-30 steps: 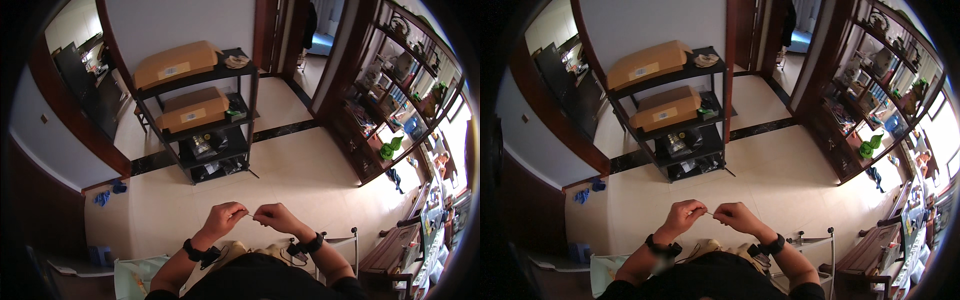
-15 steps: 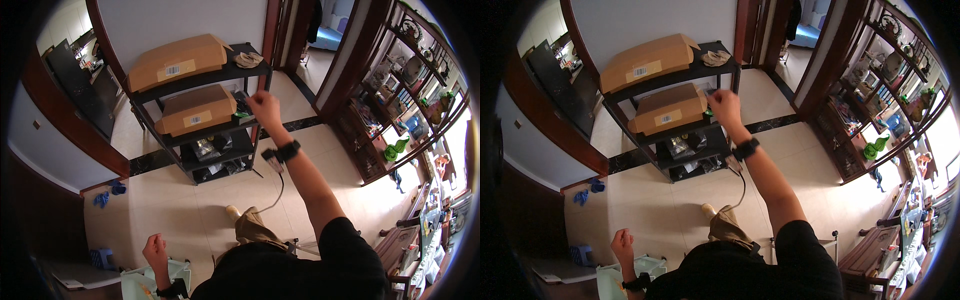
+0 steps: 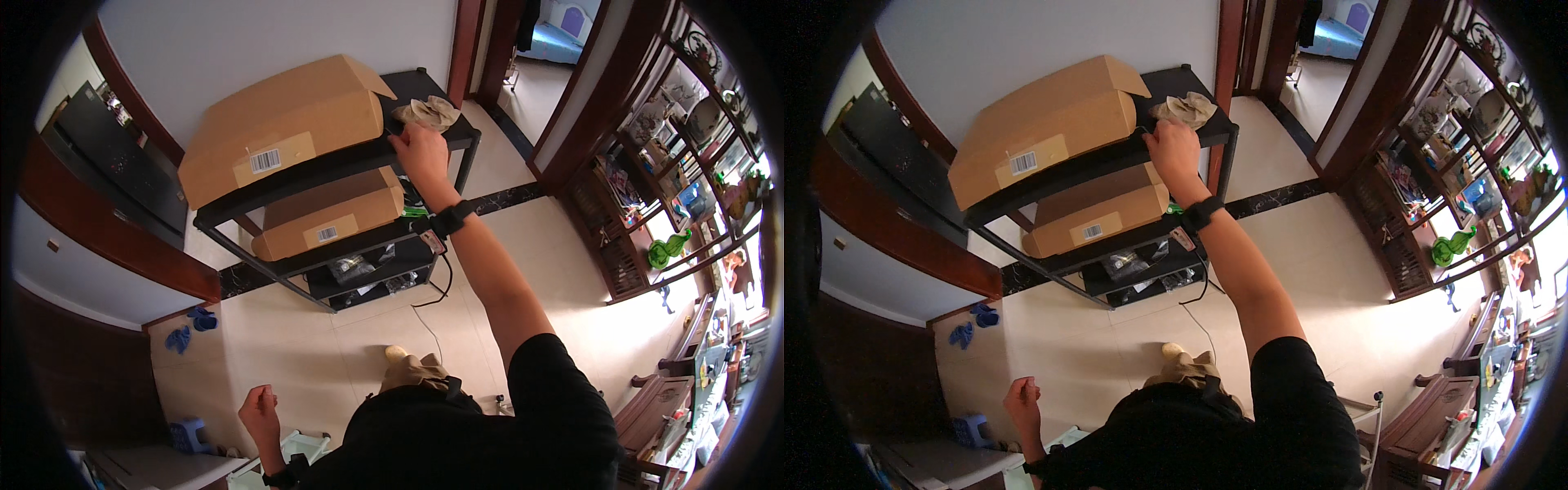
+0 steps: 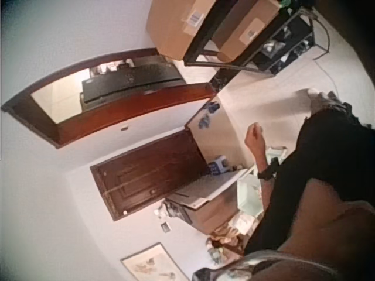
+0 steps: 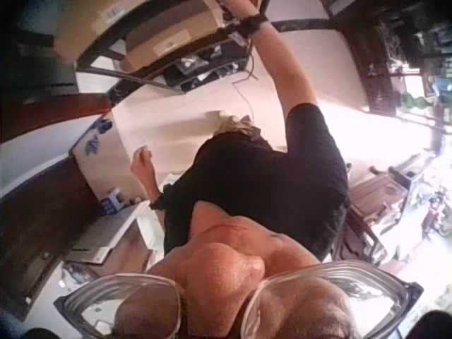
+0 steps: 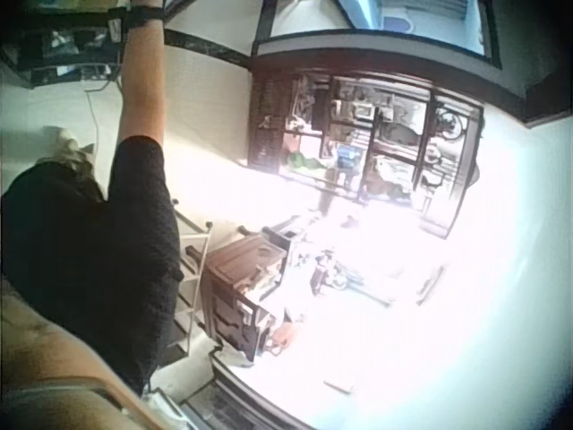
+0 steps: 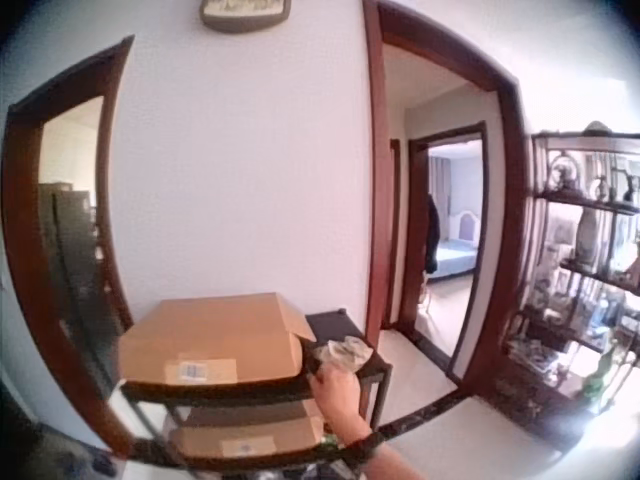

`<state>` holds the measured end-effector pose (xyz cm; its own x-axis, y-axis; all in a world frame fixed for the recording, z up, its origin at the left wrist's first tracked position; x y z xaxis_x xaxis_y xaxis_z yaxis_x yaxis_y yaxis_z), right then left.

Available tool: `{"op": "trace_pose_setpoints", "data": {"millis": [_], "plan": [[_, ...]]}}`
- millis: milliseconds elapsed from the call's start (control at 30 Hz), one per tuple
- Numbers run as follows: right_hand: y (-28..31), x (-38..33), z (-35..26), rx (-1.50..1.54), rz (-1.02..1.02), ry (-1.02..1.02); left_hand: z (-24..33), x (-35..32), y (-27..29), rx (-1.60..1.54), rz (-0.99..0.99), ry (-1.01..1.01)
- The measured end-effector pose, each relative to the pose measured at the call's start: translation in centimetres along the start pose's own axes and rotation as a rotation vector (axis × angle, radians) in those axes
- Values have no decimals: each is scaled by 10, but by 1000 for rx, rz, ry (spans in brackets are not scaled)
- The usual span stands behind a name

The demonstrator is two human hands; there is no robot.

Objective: The person assembles a metal table by tightening screws on the frame, then flips the table upside down. They walk to the kitchen, wet a steel wool pad in a bowl, and scrub the underside of the table with the pad.

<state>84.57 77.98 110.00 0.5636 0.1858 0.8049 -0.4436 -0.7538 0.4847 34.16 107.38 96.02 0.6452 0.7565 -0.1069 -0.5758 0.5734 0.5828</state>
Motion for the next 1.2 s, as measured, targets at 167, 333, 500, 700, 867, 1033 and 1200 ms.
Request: {"op": "trace_pose_setpoints", "data": {"millis": [167, 333, 500, 700, 867, 1033, 1200], "plan": [[-1, -5, -13, 108, 29, -11, -34, 22, 19, -83, 175, 101], [23, -60, -52, 318, 130, -2, -71, 39, 68, -108, 386, 325], [-54, -111, -183, 613, -520, 238, -125, 73, 77, -319, 418, 541], [-177, -159, -319, 944, -1093, 60, -194, 148, 63, -592, 355, 530], [-262, -163, -407, 1007, -1150, -49, -245, 213, 119, -621, 235, 551], [-353, -145, -466, 1103, -1018, -387, -301, 265, 234, -598, 365, 596], [-419, -132, -478, 1126, -847, -671, -304, 322, 302, -651, 302, 548]]}}
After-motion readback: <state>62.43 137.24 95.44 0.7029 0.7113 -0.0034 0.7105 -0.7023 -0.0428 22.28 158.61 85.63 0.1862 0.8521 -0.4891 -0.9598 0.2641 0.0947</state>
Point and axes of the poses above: each hand's wrist, its own x-axis towards the middle knuckle, its own y-axis out of the back of the hand, z = x × y, the point moved 9 cm from there along x, towards the middle knuckle, and after that the axes turned 9 degrees about y, right-handed, at the moved point
